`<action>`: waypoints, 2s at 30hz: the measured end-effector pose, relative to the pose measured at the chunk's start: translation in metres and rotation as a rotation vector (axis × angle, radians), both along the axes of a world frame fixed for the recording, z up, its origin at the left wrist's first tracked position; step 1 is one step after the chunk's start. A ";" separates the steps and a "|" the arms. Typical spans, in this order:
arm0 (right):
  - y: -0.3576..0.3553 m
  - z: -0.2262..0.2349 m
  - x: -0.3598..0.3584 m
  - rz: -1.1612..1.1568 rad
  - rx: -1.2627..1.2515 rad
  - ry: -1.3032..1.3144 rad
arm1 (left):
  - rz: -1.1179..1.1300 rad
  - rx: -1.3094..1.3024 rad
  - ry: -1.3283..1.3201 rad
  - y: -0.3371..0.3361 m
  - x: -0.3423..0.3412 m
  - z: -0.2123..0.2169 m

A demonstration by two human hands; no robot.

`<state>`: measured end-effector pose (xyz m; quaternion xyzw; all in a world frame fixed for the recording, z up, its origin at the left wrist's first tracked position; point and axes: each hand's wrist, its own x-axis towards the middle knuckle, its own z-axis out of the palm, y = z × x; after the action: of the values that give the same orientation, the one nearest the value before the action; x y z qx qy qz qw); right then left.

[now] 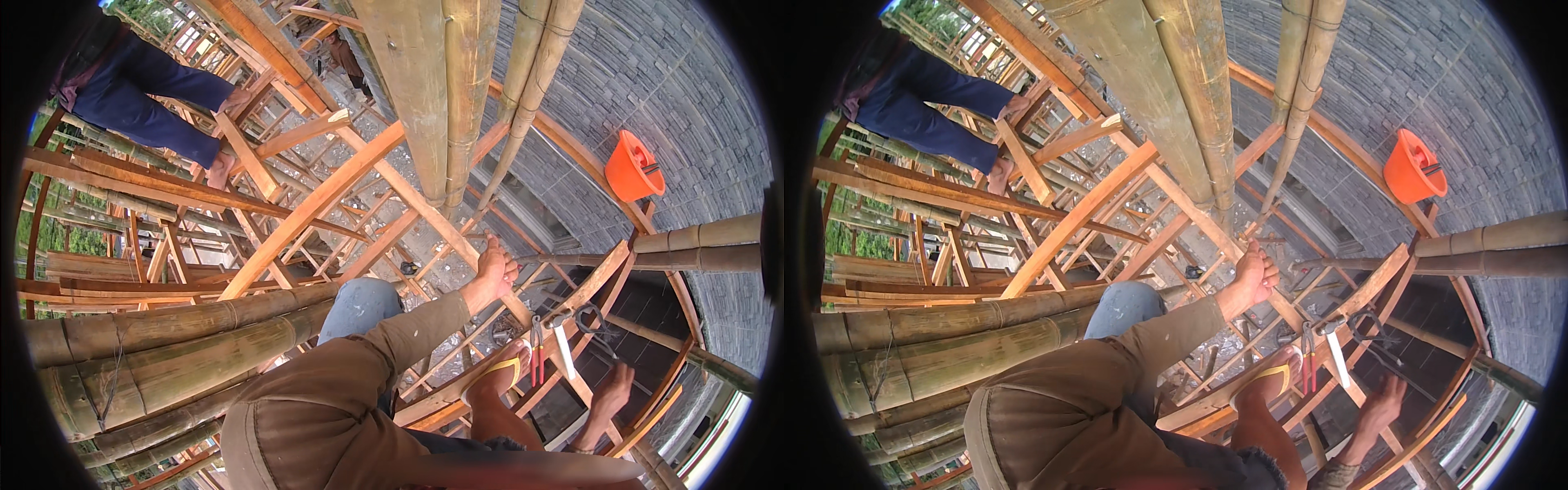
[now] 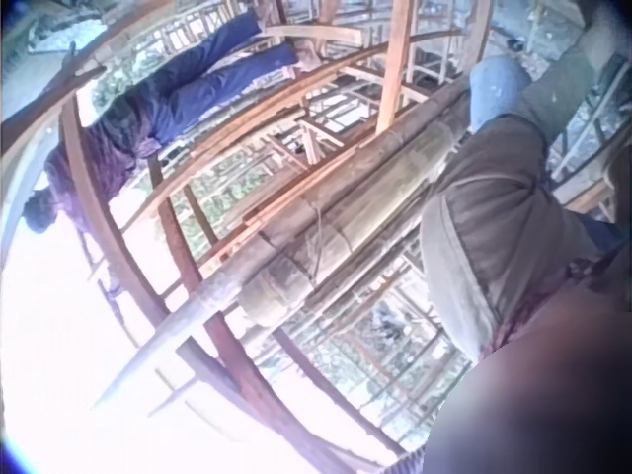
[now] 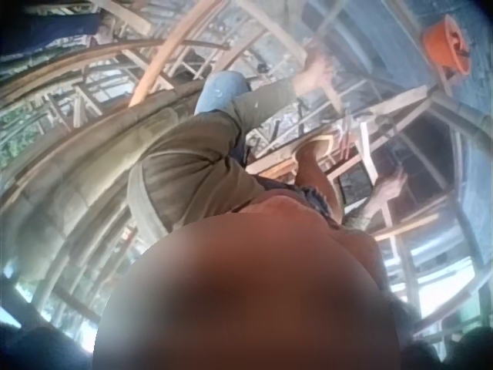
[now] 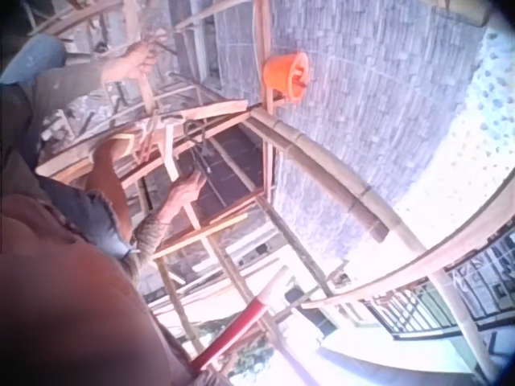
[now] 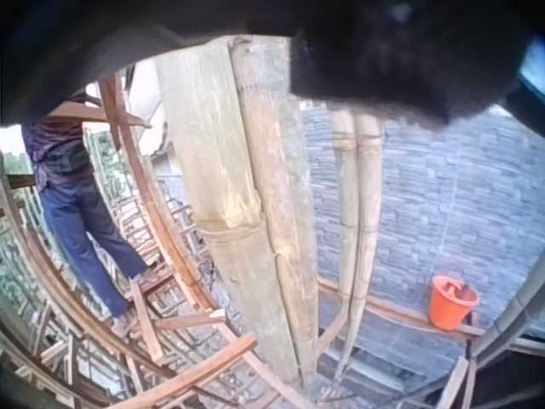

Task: The person secures bamboo poles to a wooden roof frame using wire and pliers. They wrap wire around the joints, twist it tight, and cut the excess while working on the elevated structure.

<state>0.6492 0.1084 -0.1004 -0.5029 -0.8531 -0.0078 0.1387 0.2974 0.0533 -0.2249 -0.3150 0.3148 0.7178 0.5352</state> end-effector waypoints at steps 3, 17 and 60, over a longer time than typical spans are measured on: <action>-0.027 -0.034 -0.003 0.003 -0.492 -0.310 | 0.084 -0.002 0.090 -0.008 -0.007 0.002; -0.051 -0.009 -0.045 0.089 -0.601 0.422 | 0.221 -0.154 -0.049 -0.030 0.006 -0.009; -0.047 0.042 -0.009 0.108 -1.237 0.349 | 0.197 -0.093 0.185 -0.047 -0.022 0.023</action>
<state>0.6405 0.0618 -0.0586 -0.4403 -0.6891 0.5741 -0.0400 0.2749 0.0060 -0.2017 -0.3013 0.3635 0.7774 0.4156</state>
